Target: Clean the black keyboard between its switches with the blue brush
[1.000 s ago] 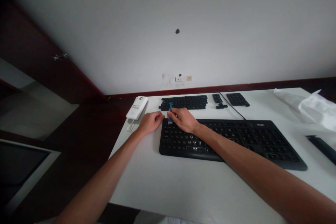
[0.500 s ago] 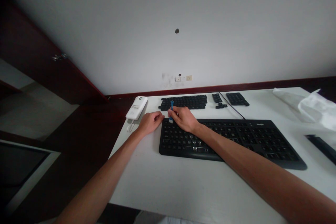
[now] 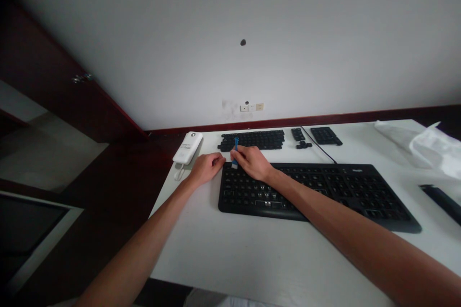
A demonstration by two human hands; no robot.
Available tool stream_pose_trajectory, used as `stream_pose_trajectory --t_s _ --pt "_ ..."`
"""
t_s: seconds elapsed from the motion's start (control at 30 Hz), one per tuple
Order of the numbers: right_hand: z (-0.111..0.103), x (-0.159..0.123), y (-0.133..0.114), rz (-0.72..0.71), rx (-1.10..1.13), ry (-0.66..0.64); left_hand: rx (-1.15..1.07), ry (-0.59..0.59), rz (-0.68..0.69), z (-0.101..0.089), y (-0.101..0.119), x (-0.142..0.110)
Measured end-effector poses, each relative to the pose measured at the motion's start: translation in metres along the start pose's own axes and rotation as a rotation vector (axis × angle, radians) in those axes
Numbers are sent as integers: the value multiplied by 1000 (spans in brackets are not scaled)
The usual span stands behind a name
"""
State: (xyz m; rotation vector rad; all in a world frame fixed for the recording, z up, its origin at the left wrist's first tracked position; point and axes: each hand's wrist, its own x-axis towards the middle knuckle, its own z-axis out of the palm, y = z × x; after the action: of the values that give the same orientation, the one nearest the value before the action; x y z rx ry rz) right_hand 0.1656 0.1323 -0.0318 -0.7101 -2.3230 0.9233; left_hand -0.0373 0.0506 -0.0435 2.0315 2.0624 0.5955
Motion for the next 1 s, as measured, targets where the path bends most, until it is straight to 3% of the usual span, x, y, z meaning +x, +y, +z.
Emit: stream_pose_trajectory --t_s 0.17,0.3,0.47,0.6,0.73,1.0 --pt "0 0 -1 -31 -9 -26 -8 4 2 0 -1 0" --pt "1 0 -1 -19 10 61 -10 -3 2 0 -1 0" --pt "1 -1 0 -28 3 13 -20 13 16 0 -1 0" --pt "1 -1 0 -15 17 68 -25 16 21 1 -2 0" --pt "0 -1 0 -23 17 -18 -14 16 17 3 -3 0" --pt "2 1 2 -19 -11 -13 -13 20 17 2 -3 0"
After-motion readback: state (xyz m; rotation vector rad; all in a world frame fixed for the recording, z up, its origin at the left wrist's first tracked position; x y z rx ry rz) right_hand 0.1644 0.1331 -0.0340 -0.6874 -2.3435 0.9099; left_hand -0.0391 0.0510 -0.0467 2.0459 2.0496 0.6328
